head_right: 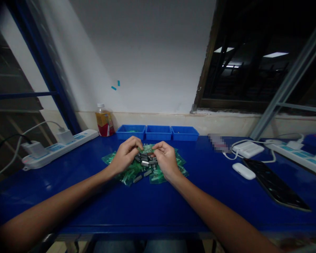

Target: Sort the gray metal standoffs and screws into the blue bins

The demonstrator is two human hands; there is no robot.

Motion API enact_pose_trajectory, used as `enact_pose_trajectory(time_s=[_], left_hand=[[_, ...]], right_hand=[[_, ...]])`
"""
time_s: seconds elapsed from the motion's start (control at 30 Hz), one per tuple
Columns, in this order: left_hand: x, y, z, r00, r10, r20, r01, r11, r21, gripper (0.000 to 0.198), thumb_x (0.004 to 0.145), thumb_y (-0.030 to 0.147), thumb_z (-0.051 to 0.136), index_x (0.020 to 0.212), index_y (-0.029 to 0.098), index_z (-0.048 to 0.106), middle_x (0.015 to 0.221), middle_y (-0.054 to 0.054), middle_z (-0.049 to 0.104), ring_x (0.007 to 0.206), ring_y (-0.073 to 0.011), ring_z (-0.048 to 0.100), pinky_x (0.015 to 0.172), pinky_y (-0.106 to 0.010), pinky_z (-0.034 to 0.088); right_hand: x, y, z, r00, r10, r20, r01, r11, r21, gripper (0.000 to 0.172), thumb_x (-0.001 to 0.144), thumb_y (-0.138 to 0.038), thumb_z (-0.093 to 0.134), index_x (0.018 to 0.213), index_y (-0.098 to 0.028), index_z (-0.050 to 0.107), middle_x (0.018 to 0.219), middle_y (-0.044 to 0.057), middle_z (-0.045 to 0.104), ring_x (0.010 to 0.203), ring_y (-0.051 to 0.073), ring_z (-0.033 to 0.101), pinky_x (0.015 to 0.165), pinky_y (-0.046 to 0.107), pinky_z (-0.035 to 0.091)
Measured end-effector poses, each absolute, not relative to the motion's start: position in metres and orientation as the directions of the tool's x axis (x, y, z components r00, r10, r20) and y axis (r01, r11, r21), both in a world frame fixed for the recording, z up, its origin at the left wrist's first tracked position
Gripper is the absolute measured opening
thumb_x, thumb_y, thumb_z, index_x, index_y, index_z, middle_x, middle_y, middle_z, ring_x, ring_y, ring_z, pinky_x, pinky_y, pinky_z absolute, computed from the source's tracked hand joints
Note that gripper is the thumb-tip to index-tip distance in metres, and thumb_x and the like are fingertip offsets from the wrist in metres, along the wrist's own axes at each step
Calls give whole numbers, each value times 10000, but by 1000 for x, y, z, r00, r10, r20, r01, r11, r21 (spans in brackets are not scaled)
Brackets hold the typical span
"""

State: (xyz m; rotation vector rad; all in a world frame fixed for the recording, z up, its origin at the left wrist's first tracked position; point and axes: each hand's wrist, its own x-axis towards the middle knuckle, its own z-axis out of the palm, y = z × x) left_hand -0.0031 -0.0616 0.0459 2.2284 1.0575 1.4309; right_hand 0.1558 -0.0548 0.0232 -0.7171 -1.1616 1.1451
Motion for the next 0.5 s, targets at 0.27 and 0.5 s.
enact_pose_trajectory(time_s=[0.27, 0.5], left_hand=[[-6, -56, 43, 136, 767, 627, 387, -624, 679, 157, 733, 119, 435, 681, 156, 578, 773, -21, 535, 758, -160, 516, 709, -281, 395], [-7, -51, 39, 103, 807, 581, 307, -581, 754, 135, 724, 145, 444, 674, 155, 569, 754, -16, 528, 727, -156, 508, 669, -269, 402]], right_hand=[[156, -57, 28, -95, 960, 264, -341, 218, -914, 144, 593, -190, 629, 735, -174, 603, 623, -4, 660, 599, 158, 634, 568, 243, 452], [156, -60, 30, -120, 961, 251, -337, 198, -920, 197, 595, -220, 673, 781, -163, 644, 669, 23, 684, 643, 170, 650, 608, 267, 480]])
